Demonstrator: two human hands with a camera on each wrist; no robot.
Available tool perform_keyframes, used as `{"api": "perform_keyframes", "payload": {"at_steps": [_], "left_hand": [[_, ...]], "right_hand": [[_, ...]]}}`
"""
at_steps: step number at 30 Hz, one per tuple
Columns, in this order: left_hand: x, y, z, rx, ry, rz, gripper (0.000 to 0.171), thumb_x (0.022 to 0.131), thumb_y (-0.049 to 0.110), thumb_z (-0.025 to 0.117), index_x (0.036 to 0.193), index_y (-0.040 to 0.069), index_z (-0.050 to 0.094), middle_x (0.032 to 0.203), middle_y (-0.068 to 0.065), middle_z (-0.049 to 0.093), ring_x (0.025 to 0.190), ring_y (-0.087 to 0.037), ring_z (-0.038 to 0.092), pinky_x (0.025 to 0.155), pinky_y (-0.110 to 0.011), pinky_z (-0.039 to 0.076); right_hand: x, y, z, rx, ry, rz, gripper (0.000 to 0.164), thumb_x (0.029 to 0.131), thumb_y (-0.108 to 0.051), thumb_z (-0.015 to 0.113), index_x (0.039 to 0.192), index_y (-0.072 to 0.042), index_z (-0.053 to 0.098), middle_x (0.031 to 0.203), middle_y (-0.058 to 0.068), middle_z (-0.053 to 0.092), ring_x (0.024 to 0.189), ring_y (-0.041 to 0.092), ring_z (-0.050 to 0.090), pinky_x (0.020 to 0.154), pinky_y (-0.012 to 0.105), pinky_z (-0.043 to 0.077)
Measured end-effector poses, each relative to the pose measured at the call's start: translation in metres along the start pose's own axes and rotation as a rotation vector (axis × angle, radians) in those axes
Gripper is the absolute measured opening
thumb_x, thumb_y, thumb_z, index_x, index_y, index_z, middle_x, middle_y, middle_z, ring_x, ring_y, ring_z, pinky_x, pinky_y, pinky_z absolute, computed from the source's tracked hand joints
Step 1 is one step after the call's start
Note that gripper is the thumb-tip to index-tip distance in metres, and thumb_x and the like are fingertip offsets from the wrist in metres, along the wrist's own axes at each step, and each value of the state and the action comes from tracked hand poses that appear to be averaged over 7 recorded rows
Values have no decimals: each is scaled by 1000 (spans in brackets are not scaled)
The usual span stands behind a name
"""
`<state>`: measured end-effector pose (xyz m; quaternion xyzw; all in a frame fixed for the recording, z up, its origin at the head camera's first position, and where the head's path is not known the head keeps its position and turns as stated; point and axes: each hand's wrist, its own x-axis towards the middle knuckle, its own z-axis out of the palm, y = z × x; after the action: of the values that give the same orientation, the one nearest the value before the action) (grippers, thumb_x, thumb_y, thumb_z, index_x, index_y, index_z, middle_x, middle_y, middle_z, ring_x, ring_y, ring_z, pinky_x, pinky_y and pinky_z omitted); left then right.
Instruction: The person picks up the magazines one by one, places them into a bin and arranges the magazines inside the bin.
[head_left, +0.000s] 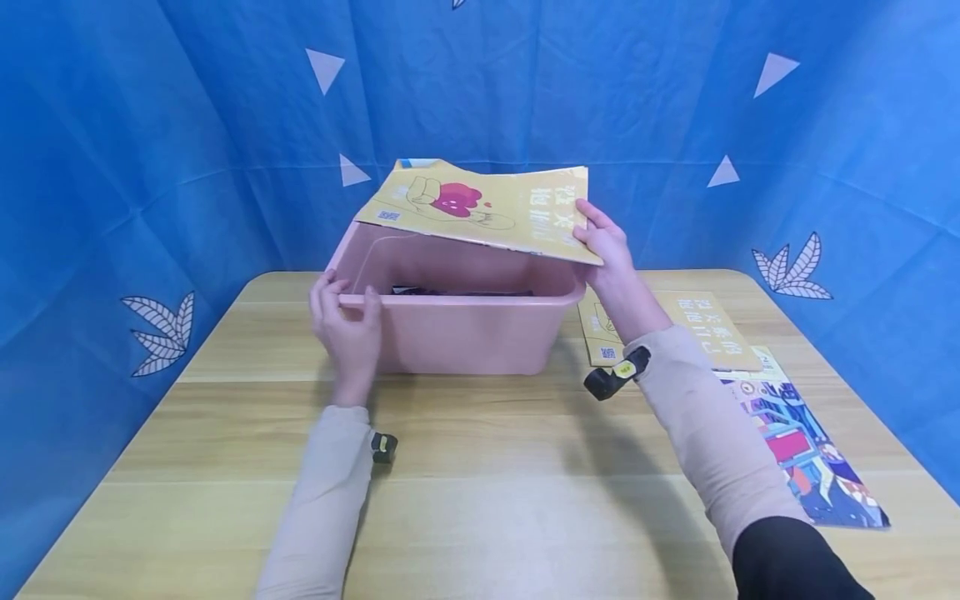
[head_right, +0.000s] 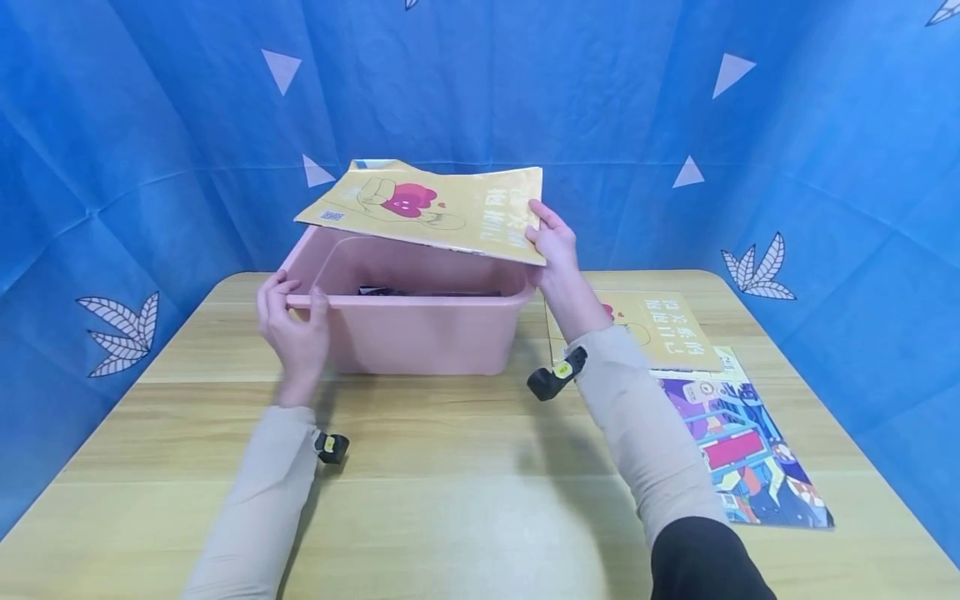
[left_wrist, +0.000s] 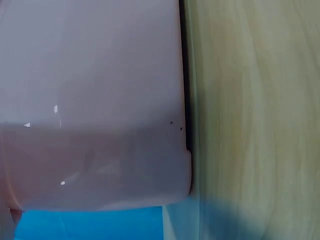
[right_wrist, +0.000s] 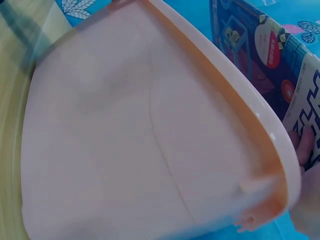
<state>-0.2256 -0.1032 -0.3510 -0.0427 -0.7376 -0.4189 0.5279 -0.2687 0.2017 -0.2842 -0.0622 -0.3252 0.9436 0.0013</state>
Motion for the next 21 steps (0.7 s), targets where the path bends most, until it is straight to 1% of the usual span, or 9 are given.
{"api": "perform_keyframes", "payload": {"at_steps": [4,7,11,15,18,21], "left_hand": [[-4,5,2,27,-17,2,40,79,27,59,98,-9,54,120,-15,47,116,-19,40,98,-30,29],[-5,7,3,45,-31,-23,42,80,29,59,101,-7,53,122,-12,46,117,-16,39,98,-28,29],[-6,8,4,61,-42,-29,43,81,30,58,102,-7,52,124,-11,45,117,-15,38,98,-28,29],[-6,7,4,63,-36,-8,44,81,30,58,102,-8,52,123,-13,45,116,-17,39,98,-30,30],[-6,7,4,69,-45,-18,45,81,30,58,102,-9,52,124,-13,45,117,-16,39,98,-30,29],[-7,8,3,84,-68,-45,45,82,33,57,103,-7,52,126,-11,43,119,-14,36,99,-28,28]], "right_hand": [[4,4,4,34,-7,-4,53,87,17,31,133,-8,43,138,2,37,120,17,41,72,24,48],[6,7,5,30,-9,-5,53,87,16,31,132,-9,44,137,1,39,118,18,43,66,23,50],[8,9,6,28,-13,-18,52,88,16,32,132,-9,44,138,0,39,118,17,43,64,23,51],[9,11,9,34,-21,-17,52,88,16,32,132,-8,44,138,1,38,119,17,42,61,22,51],[10,13,11,-15,-18,-22,51,88,16,32,132,-8,44,138,0,38,118,17,42,61,21,51],[11,14,12,-80,-4,-36,51,88,16,33,131,-7,45,138,0,38,117,17,43,69,21,49]]}}
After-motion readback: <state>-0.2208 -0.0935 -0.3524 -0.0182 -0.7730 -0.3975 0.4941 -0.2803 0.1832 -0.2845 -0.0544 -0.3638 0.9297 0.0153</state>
